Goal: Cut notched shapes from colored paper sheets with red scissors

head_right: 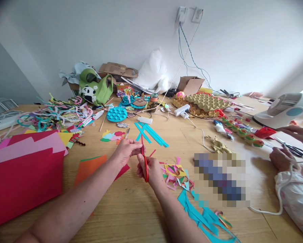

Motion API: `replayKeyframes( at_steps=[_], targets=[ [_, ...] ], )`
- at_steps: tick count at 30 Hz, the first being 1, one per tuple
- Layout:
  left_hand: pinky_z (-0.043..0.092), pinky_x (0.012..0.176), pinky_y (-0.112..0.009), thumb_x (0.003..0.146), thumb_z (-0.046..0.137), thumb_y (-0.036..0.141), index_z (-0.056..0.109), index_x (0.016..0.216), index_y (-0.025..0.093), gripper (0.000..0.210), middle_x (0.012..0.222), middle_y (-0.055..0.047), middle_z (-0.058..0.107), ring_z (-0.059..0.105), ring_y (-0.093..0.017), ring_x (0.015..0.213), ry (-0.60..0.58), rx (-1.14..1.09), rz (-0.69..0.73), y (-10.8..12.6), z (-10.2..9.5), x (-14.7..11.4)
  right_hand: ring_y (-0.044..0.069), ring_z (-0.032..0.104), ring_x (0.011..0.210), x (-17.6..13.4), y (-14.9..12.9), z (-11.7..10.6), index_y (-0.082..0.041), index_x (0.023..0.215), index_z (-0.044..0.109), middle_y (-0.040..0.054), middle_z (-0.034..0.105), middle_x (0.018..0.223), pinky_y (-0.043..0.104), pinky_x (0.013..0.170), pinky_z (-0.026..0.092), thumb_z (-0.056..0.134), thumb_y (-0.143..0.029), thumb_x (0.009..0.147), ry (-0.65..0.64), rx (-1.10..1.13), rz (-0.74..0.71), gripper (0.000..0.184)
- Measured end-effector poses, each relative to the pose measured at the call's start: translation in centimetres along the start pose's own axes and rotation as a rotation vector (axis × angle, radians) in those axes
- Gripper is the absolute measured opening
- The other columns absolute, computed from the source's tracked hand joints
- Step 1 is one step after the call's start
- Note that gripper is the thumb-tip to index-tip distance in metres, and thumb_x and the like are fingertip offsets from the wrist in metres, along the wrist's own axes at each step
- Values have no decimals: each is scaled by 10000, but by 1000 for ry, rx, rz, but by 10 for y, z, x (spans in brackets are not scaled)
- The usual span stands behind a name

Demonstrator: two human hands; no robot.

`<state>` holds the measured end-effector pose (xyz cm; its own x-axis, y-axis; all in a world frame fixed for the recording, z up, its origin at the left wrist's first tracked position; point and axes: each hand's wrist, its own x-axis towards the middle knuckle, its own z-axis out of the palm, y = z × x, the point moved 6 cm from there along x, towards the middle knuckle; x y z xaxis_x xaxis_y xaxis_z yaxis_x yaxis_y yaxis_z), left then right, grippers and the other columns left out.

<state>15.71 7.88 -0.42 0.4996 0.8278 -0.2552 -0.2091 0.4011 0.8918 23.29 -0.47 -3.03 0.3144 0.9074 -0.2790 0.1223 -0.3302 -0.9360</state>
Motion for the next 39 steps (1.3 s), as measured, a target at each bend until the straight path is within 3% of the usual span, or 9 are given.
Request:
replayKeyframes(
  at_steps=[31,35,39],
  targets=[
    [528,621,-276,700,595,27,580,627,84,94,573,-69,655,631,-133,510,4,-10,-11,1,0,0,80,493,334,2,5,-1,-147,584,550,-6,555,421,153,330,329,529,-581,766,19,46,-69,471],
    [539,654,-310,695,604,30,586,638,77,76,585,-76,658,635,-140,524,-16,-51,8,4,-2,1,78,478,323,2,3,-6,-142,561,549,0,549,417,159,321,316,543,-604,744,69,97,-68,497],
    [545,664,-327,703,595,39,583,656,74,59,602,-89,666,642,-147,549,-14,-60,44,8,-5,2,70,460,326,2,-1,-23,-142,552,545,4,545,424,166,328,325,522,-634,745,221,238,-96,529]
  ],
)
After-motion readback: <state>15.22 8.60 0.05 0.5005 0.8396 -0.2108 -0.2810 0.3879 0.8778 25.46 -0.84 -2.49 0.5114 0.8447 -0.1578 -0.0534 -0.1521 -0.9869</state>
